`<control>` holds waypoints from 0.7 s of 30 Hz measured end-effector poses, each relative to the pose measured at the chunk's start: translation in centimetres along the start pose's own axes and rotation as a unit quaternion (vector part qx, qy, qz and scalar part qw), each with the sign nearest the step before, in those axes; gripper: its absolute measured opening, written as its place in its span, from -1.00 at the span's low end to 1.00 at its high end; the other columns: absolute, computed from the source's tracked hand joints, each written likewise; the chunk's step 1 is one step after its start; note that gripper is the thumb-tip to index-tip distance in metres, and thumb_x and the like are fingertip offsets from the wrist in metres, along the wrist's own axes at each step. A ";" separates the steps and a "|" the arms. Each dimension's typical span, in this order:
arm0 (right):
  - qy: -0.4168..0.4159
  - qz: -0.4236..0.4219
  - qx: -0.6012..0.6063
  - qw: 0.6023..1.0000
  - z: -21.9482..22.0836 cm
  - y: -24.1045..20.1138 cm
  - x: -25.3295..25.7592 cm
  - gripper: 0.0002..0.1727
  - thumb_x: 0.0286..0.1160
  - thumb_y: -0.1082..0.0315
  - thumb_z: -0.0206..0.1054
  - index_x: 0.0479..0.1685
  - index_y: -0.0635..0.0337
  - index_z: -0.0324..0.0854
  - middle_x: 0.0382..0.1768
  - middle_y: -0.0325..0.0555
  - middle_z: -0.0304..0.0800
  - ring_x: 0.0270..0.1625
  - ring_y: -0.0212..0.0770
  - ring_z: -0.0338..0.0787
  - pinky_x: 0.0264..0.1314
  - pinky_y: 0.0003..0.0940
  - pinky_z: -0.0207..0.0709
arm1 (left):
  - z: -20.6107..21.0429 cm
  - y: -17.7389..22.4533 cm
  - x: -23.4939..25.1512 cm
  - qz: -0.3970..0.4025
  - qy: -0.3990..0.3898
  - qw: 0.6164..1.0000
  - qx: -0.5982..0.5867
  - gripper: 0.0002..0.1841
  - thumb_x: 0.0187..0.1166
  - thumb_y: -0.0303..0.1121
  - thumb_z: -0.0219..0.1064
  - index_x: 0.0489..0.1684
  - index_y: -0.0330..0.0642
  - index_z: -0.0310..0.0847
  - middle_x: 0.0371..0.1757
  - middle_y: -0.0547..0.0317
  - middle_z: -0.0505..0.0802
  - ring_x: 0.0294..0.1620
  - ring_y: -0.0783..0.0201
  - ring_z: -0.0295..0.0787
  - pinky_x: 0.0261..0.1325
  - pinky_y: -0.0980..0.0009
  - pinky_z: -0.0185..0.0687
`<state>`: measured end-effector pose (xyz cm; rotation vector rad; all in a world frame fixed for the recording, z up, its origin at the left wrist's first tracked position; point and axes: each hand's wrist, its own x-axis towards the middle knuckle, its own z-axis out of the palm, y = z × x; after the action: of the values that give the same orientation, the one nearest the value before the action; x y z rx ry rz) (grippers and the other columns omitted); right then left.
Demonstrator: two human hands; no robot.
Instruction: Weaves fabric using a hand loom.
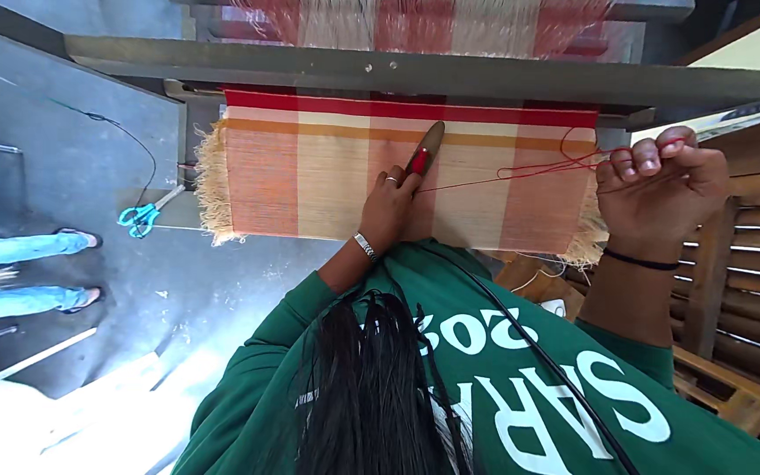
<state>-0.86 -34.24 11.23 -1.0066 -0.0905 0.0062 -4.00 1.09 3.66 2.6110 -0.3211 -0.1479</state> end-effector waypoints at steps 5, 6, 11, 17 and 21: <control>-0.006 0.009 -0.010 1.000 0.3 0.7 -0.1 -0.64 0.71 0.18 -0.11 -0.37 -0.13 0.58 -0.53 -0.41 0.58 -0.44 -0.41 0.63 -0.28 -0.45 0.55 | 0.2 -0.5 0.8 -0.027 0.027 0.998 -0.044 -0.36 0.66 -0.30 0.29 0.79 0.09 0.28 0.41 -0.25 0.59 0.26 -0.21 0.67 0.14 -0.03 0.73; -0.007 0.012 -0.017 1.000 0.5 0.9 0.0 -0.65 0.71 0.18 -0.11 -0.36 -0.14 0.58 -0.53 -0.41 0.58 -0.43 -0.41 0.63 -0.27 -0.44 0.56 | 0.2 -0.6 1.2 -0.029 0.026 0.998 -0.039 -0.35 0.69 -0.25 0.25 0.84 0.18 0.21 0.43 -0.25 0.57 0.24 -0.20 0.66 0.12 -0.02 0.72; 0.002 0.016 -0.037 0.999 0.8 1.4 0.5 -0.65 0.70 0.22 -0.08 -0.34 -0.13 0.63 -0.53 -0.40 0.64 -0.45 -0.38 0.67 -0.28 -0.41 0.59 | 0.5 -1.0 2.0 -0.023 0.002 0.999 -0.045 -0.43 0.73 -0.17 0.23 0.77 0.24 0.33 0.47 -0.17 0.59 0.24 -0.17 0.69 0.10 -0.01 0.75; 0.038 0.010 -0.041 0.998 -0.3 1.0 0.3 -0.61 0.72 0.21 -0.14 -0.38 -0.14 0.60 -0.53 -0.42 0.62 -0.41 -0.39 0.67 -0.20 -0.37 0.61 | 2.0 -2.8 0.3 0.058 0.040 0.997 0.006 -0.55 0.81 -0.18 0.16 0.68 0.23 0.49 0.26 -0.15 0.74 0.15 -0.17 0.73 0.06 0.03 0.74; 0.057 0.010 -0.036 0.998 0.1 1.0 0.6 -0.62 0.69 0.24 -0.11 -0.43 -0.15 0.59 -0.58 -0.43 0.59 -0.47 -0.40 0.64 -0.24 -0.39 0.61 | 2.6 -3.7 -0.4 0.093 0.053 0.994 0.021 -0.33 0.66 0.14 0.28 0.75 0.13 0.38 0.35 -0.15 0.72 0.14 -0.14 0.72 0.14 0.03 0.69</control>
<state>-0.23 -33.62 10.49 -1.0782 0.0228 -0.0365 -4.06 3.10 -0.46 2.6028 -0.5311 0.0606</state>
